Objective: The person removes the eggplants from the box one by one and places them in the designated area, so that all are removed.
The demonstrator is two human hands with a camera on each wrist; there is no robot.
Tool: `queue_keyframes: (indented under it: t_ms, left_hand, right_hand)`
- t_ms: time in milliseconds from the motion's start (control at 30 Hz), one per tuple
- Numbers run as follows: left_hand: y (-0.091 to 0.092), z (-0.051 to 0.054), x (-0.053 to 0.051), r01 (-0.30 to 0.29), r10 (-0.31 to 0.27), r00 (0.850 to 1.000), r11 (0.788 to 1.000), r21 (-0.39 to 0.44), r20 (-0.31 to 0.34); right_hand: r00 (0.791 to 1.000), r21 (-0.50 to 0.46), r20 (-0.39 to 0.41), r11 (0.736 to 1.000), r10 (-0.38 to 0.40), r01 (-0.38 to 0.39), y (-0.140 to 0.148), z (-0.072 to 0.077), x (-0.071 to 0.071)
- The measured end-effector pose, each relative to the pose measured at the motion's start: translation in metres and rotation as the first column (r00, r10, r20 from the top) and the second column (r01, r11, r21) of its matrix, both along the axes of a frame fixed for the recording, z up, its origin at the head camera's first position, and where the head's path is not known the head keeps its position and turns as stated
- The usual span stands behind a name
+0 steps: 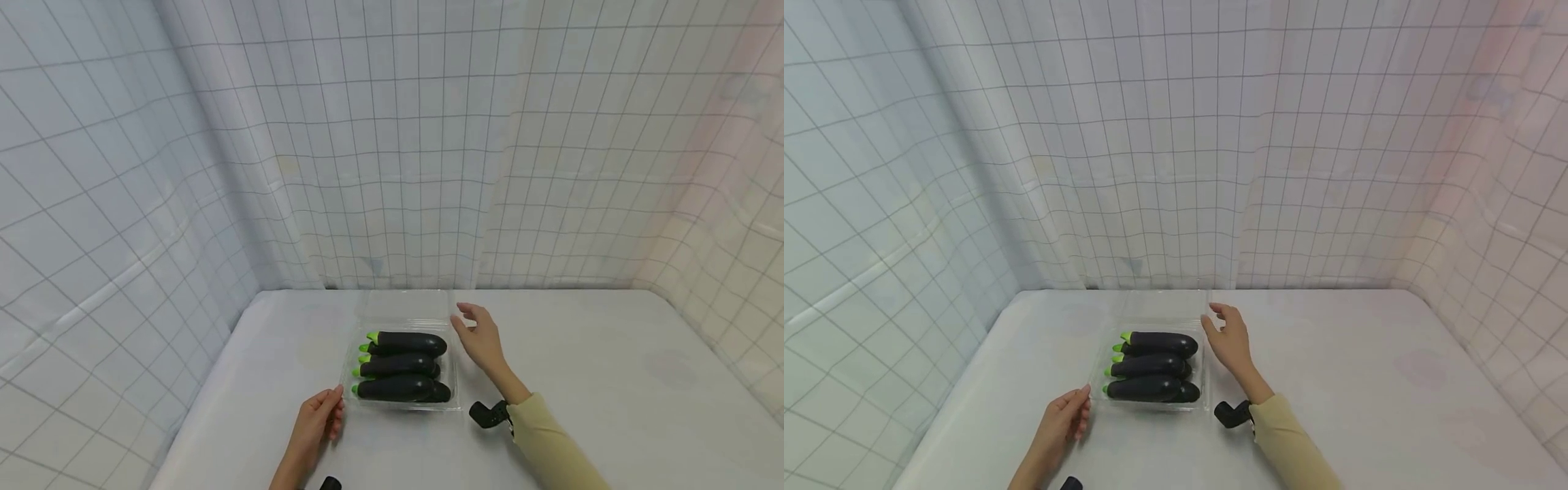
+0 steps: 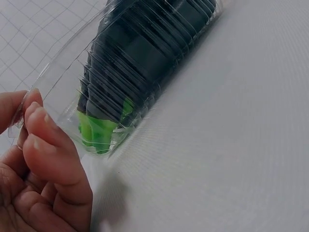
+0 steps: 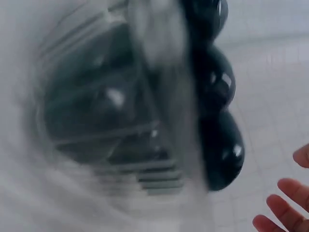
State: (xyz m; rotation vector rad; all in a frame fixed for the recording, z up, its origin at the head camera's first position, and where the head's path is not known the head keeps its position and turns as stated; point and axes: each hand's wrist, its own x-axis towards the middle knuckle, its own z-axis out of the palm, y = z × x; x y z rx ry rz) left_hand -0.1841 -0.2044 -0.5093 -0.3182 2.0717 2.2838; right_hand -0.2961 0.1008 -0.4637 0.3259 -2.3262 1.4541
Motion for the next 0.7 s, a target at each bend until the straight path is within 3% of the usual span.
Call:
queue_keyframes:
  t_ms: [133,267,367,533,633,700]
  left_hand:
    - [0.000,-0.001,0.000,0.007,-0.007,1.000,1.000,0.010,0.000]
    - [0.001,0.000,0.002,0.018,-0.018,1.000,1.000,0.005,-0.003]
    - [0.001,0.000,0.003,0.024,-0.024,1.000,1.000,-0.008,-0.006]
    - [0.001,0.001,0.003,0.026,-0.026,1.000,1.000,-0.017,-0.001]
    - [0.001,0.002,0.003,0.027,-0.027,1.000,0.999,-0.020,-0.001]
    - [0.001,0.002,0.004,0.026,-0.026,1.000,1.000,-0.017,0.002]
  right_hand:
    - [0.982,0.121,-0.159,0.989,0.100,-0.081,-0.013,0.015,0.009]
    - [0.948,0.275,-0.195,0.942,0.250,-0.192,-0.025,0.028,0.022]
    - [0.919,0.389,-0.186,0.885,0.348,-0.256,-0.032,0.034,0.031]
    - [0.868,0.575,-0.167,0.762,0.467,-0.300,-0.042,0.035,0.042]
    - [0.859,0.657,-0.142,0.696,0.493,-0.291,-0.046,0.031,0.046]
    - [0.860,0.687,-0.133,0.671,0.492,-0.278,-0.048,0.029,0.048]
